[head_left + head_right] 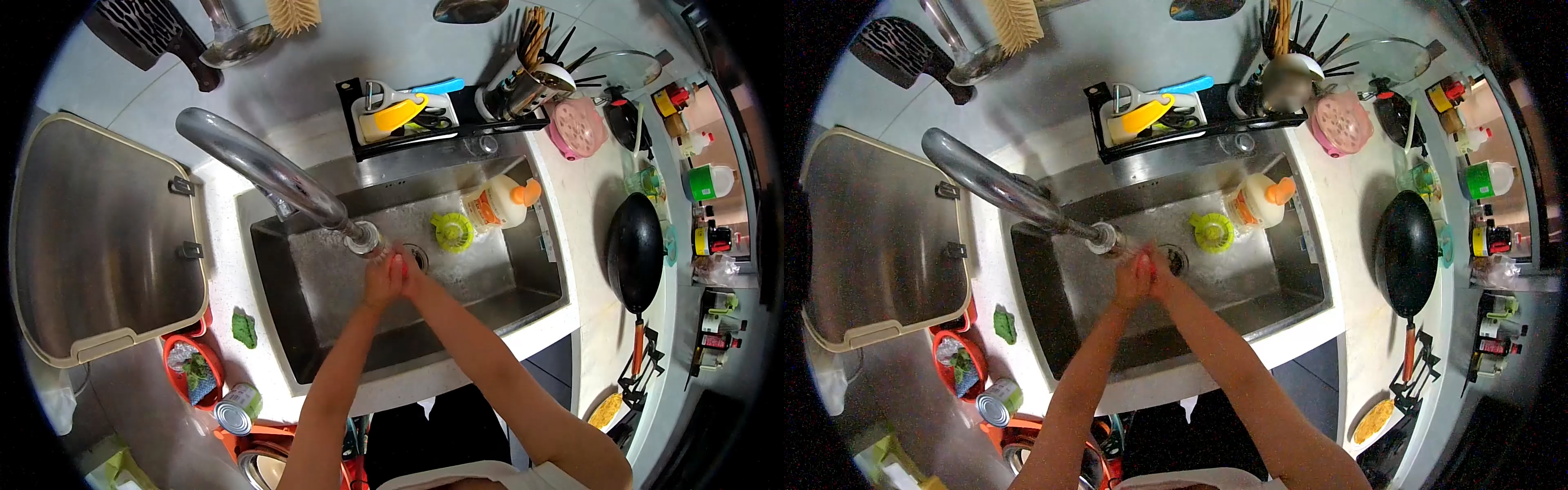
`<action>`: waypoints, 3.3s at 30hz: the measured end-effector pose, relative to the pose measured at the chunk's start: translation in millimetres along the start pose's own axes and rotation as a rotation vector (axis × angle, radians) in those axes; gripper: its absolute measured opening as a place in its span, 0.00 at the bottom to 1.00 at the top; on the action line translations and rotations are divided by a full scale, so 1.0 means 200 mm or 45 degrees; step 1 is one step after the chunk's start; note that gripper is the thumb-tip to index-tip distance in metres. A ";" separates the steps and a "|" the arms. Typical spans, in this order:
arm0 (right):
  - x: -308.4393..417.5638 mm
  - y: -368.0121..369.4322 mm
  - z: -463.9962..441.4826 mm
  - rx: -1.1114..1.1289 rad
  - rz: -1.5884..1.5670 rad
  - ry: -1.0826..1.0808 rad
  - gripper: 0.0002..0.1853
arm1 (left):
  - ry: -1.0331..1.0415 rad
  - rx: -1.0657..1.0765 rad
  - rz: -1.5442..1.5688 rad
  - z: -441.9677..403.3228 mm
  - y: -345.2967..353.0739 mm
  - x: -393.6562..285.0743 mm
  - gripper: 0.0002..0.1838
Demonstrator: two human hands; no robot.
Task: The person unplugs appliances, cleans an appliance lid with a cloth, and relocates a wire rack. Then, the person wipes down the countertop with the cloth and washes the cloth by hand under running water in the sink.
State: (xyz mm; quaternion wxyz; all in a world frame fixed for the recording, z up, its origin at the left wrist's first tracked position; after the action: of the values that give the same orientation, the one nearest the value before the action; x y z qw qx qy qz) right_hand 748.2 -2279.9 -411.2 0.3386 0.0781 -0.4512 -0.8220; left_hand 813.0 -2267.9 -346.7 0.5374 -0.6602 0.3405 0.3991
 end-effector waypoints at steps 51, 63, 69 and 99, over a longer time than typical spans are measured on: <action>0.00 -0.02 -0.03 0.065 0.331 -0.109 0.21 | -0.380 -0.442 0.184 0.12 0.00 0.13 0.08; 0.04 0.05 -0.02 -0.021 0.541 -0.005 0.15 | -0.418 -0.575 0.293 0.10 0.09 0.11 0.11; 0.03 0.08 0.02 0.019 0.097 0.166 0.18 | -0.121 -0.074 -0.225 -0.01 -0.01 0.19 0.10; -0.21 -0.09 0.16 0.098 2.205 -1.196 0.15 | -1.553 -0.464 1.539 0.23 -0.06 0.24 0.20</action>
State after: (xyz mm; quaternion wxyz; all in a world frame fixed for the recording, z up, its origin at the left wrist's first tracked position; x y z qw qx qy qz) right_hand 756.9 -2224.1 -414.8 0.6072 -0.6029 -0.4675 -0.2221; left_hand 837.1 -2221.2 -389.4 0.2084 -0.1139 0.2162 0.9470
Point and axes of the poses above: each hand's wrist, its own z-axis away from the middle knuckle, its own y-axis out of the palm, x = y × z, the point moved 3 cm from there along -z, towards the middle knuckle, and after that the axes turned 13 degrees about -y, right-handed, at the moved point
